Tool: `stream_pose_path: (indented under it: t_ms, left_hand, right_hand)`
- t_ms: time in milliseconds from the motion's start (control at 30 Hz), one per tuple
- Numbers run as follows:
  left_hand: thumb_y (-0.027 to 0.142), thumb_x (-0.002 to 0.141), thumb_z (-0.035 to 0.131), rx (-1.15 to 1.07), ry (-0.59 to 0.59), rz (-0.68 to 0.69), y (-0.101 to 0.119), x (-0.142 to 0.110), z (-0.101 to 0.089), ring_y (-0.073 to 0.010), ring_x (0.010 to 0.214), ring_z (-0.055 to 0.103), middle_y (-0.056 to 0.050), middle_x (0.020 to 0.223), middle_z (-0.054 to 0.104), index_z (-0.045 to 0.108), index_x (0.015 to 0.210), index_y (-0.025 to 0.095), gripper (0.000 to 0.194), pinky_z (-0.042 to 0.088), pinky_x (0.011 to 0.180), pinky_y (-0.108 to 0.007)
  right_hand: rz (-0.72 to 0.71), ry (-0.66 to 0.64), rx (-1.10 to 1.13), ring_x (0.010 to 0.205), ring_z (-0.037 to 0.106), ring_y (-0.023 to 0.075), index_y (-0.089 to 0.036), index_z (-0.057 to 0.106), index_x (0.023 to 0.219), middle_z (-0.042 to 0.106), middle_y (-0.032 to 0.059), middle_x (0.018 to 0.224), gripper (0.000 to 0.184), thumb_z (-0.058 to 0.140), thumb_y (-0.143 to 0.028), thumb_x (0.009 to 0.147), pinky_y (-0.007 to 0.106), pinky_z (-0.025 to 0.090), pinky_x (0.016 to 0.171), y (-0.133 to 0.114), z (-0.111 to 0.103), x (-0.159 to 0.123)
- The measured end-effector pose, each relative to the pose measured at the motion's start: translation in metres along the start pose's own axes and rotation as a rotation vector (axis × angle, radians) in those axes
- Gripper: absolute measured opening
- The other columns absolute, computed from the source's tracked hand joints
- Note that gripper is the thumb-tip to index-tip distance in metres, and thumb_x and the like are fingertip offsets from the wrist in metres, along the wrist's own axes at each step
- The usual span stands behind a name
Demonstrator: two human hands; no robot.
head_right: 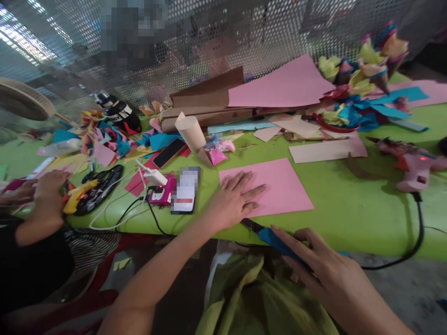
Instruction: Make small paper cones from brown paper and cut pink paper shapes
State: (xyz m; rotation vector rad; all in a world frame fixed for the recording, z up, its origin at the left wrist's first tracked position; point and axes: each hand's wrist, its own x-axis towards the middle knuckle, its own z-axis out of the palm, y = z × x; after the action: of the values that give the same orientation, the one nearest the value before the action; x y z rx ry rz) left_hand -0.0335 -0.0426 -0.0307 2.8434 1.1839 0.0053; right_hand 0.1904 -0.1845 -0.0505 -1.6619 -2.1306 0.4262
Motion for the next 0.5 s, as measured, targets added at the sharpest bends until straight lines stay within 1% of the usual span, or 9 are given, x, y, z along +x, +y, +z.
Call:
stream_pose_path:
  t_ms: [100,167,233,300,367,500]
  left_hand:
    - [0.049,0.106,0.033,-0.038,-0.055,-0.011,-0.004,0.002,-0.008,-0.0287,0.156,0.022,-0.004,0.170,0.023,0.027,0.159,0.039,0.055,0.025,0.123,-0.054]
    - [0.049,0.106,0.031,-0.085,-0.129,0.014,-0.010,0.003,-0.016,-0.0257,0.156,0.022,-0.003,0.170,0.023,0.022,0.160,0.038,0.056,0.027,0.123,-0.051]
    - [0.048,0.107,0.031,-0.103,-0.162,0.040,-0.017,0.003,-0.022,-0.0242,0.156,0.021,-0.001,0.170,0.022,0.023,0.160,0.039,0.055,0.027,0.124,-0.050]
    - [0.048,0.106,0.032,-0.072,-0.162,0.036,-0.022,0.001,-0.023,-0.0258,0.157,0.019,0.000,0.170,0.021,0.026,0.159,0.041,0.053,0.023,0.125,-0.054]
    - [0.050,0.105,0.033,-0.028,-0.148,0.026,-0.023,-0.001,-0.020,-0.0271,0.157,0.018,0.000,0.170,0.020,0.028,0.158,0.042,0.053,0.020,0.125,-0.057]
    - [0.051,0.105,0.033,0.024,-0.097,0.036,-0.021,-0.004,-0.011,-0.0258,0.157,0.020,0.001,0.170,0.022,0.025,0.158,0.043,0.054,0.023,0.125,-0.055]
  right_hand:
    - [-0.017,-0.038,0.060,0.060,0.072,0.0165,-0.039,0.058,0.142,0.068,0.0051,0.103,0.045,0.045,-0.045,0.100,0.024,0.056,0.047,-0.003,0.000,0.003]
    - [-0.017,-0.042,0.074,0.058,0.071,0.0159,-0.038,0.060,0.140,0.068,0.0049,0.100,0.044,0.045,-0.045,0.100,0.024,0.055,0.046,-0.007,-0.003,0.007]
    - [-0.027,-0.039,0.097,0.055,0.071,0.0156,-0.037,0.062,0.138,0.068,0.0047,0.097,0.043,0.046,-0.045,0.100,0.023,0.055,0.044,-0.008,-0.006,0.011]
    - [-0.051,-0.037,0.108,0.055,0.071,0.0157,-0.036,0.064,0.137,0.068,0.0045,0.094,0.042,0.047,-0.044,0.099,0.022,0.055,0.043,-0.007,-0.009,0.012]
    - [-0.085,-0.037,0.105,0.055,0.072,0.0157,-0.034,0.063,0.138,0.068,0.0050,0.093,0.042,0.049,-0.042,0.099,0.022,0.055,0.043,-0.004,-0.011,0.011]
    - [-0.130,-0.091,0.106,0.061,0.073,0.0153,-0.035,0.059,0.143,0.069,0.0053,0.098,0.046,0.054,-0.042,0.097,0.020,0.057,0.050,0.000,-0.008,0.008]
